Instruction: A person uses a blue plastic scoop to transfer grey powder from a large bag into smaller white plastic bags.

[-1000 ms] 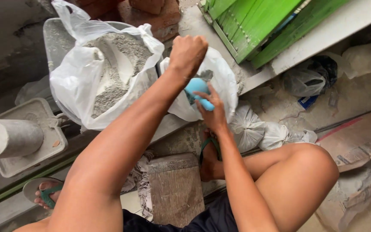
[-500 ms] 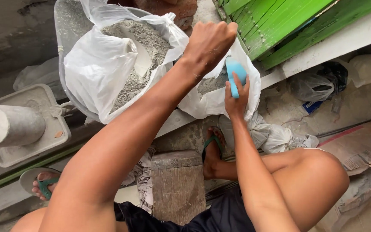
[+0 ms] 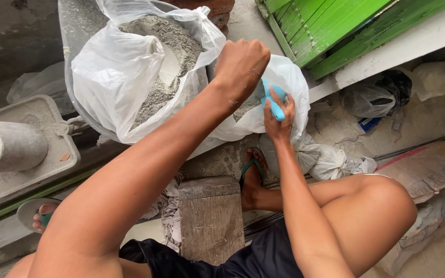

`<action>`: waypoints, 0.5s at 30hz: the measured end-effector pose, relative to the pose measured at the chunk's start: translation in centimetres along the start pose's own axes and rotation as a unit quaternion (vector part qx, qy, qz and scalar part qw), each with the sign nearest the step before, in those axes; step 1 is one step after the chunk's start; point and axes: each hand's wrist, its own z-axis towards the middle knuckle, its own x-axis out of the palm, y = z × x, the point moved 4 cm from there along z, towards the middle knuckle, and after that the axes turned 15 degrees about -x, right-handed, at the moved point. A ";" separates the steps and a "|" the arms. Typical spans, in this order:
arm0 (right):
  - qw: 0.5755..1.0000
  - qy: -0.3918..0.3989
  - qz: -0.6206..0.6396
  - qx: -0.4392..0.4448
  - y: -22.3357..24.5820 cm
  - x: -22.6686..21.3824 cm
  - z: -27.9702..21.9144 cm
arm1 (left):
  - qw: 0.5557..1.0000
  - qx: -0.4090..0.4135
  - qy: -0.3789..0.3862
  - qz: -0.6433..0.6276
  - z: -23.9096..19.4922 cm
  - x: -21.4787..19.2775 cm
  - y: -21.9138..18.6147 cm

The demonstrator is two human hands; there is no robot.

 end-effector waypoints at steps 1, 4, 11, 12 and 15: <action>1.000 -0.001 0.000 0.001 0.9 -0.3 -0.1 | 1.000 0.001 0.000 0.000 -0.4 -0.4 0.2; 0.999 -0.011 0.015 0.045 2.7 -1.0 -0.6 | 1.000 -0.012 0.023 -0.006 -1.5 -1.1 1.0; 0.978 -0.009 0.162 0.134 5.4 0.3 -1.9 | 0.992 0.044 0.090 0.080 -4.0 -1.9 2.2; 0.979 -0.015 0.161 0.127 5.7 0.5 -2.0 | 0.995 0.042 0.051 0.076 -4.1 -2.0 2.5; 0.978 -0.023 0.154 0.136 6.5 0.3 -1.7 | 1.000 -0.022 0.019 0.006 -3.7 -2.2 3.5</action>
